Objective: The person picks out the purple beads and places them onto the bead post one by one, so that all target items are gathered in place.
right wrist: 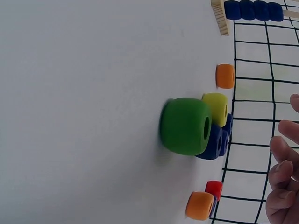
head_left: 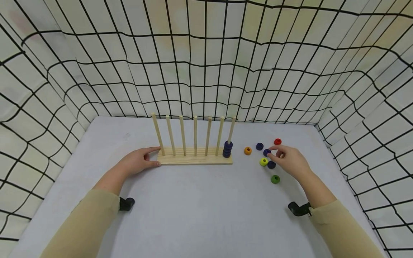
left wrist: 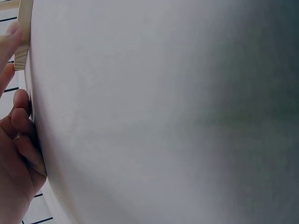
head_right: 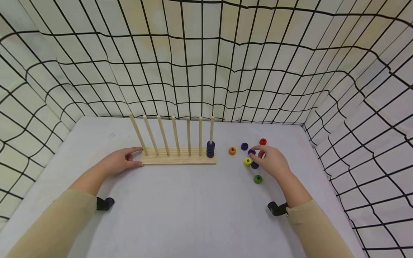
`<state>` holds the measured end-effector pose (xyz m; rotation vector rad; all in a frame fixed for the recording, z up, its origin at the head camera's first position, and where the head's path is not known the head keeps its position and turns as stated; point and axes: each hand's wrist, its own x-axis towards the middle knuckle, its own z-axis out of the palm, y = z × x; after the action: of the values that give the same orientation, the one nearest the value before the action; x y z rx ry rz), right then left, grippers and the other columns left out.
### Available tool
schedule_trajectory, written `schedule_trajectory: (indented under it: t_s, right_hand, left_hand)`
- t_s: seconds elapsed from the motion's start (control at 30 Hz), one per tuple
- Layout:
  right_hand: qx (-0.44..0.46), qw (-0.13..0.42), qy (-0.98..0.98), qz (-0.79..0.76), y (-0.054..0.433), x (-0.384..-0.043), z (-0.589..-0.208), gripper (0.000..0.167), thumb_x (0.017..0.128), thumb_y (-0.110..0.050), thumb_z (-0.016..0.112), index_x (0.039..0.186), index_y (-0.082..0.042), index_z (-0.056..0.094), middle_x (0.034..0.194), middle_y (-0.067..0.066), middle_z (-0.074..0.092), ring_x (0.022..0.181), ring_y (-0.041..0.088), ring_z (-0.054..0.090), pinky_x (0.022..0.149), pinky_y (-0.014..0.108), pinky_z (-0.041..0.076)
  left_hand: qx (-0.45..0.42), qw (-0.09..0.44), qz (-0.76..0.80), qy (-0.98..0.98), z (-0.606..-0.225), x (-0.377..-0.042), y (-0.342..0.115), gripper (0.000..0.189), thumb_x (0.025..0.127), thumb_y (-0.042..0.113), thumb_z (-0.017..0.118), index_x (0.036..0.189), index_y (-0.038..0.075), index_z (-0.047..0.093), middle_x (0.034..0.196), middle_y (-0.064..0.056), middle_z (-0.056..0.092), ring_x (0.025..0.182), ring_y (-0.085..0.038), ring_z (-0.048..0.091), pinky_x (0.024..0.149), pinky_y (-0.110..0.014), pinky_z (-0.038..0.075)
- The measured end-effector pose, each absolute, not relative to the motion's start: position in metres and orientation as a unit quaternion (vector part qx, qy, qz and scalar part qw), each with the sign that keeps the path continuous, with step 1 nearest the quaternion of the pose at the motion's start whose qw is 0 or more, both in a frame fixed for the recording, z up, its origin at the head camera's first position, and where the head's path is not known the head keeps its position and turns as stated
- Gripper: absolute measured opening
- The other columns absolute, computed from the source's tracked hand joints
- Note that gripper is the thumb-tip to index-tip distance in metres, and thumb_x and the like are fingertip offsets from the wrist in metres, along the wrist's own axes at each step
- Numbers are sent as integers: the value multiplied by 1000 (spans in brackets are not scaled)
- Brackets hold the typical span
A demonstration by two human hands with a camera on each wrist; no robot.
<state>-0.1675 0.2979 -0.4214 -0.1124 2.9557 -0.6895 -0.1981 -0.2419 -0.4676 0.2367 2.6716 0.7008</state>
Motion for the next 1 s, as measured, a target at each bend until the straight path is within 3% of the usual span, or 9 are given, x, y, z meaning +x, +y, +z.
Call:
schedule_trajectory:
  t_s: [1.0]
  right_hand:
    - [-20,146,970,-195,316,-166,-442,48,92,-42,70,129,-11,64,95,5,61,82,23,52,65,34,42]
  left_hand:
    - [82,185,248,947,-467,-198,-241,80,86,54,72,152,20,42,83,-5,49,73,-20,44,64,-35,33]
